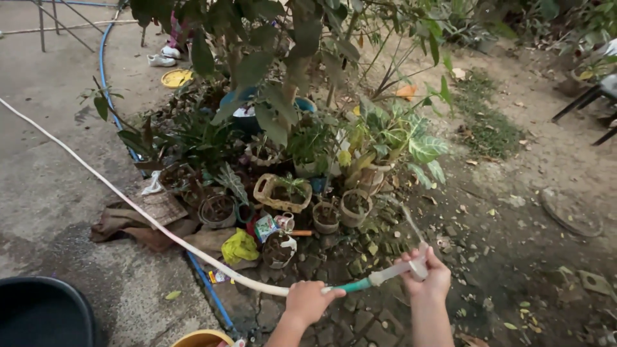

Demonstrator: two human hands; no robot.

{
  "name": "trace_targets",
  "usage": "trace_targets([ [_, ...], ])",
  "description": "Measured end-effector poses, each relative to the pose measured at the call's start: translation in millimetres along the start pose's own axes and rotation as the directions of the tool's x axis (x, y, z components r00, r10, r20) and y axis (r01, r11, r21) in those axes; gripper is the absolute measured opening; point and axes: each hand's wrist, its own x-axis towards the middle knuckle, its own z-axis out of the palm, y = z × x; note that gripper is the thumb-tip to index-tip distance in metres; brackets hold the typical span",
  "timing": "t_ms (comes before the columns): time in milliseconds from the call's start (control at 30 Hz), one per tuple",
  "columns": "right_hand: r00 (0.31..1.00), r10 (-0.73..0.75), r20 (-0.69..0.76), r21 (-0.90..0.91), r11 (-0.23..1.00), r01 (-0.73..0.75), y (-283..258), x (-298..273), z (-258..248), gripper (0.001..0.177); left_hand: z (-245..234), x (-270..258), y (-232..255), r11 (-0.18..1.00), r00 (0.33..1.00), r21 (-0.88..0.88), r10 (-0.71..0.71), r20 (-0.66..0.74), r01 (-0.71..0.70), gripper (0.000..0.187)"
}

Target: Watering various potted and ground plants using a watering wand attached to a hose in an outdoor garden area.

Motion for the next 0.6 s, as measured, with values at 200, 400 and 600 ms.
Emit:
trace_targets([
  [200,0.999,0.037,0.007,-0.026,0.999,-0.037,10,11,-12,0.013,6,0,-6,0.998,0.997,0.001,-0.056,0.057,0.056,0.067],
  [400,0.993,0.112,0.023,-0.009,0.994,-0.111,26,18,-24,0.012,14,8,-28,0.997,0.99,0.007,-0.077,0.118,0.077,0.067],
  [600,0.993,0.095,0.065,-0.046,0.995,-0.092,23,25,-27,0.009,16,11,-27,0.998,0.992,0.008,-0.066,0.105,0.065,0.067],
])
